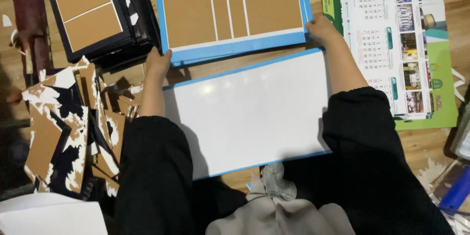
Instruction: Assembling calendars by placing sheets onto frames, smoothing them with a cloth, and using a roller for finishing.
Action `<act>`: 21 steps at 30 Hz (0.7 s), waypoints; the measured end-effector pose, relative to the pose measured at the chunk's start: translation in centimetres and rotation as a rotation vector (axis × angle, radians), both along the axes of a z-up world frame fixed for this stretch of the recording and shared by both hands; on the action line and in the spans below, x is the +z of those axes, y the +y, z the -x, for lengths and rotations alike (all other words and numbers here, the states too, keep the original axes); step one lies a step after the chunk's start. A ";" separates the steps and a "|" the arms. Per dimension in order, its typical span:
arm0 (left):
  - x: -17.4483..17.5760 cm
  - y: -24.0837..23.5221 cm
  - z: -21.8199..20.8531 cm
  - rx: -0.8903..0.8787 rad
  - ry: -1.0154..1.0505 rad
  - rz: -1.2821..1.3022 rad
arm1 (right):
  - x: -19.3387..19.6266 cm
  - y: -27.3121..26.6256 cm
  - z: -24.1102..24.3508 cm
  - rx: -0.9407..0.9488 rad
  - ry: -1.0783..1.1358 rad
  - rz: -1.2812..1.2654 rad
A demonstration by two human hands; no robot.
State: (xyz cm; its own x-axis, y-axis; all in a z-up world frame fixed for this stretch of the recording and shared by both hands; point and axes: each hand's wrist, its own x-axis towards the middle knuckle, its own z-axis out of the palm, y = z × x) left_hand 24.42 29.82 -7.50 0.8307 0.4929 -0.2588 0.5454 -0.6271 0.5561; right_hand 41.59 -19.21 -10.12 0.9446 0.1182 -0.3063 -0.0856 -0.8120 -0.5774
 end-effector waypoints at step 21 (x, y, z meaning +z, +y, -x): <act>21.8 -7.0 9.7 -0.008 -0.500 0.579 | 23.5 -5.2 11.8 -0.031 -0.158 -0.657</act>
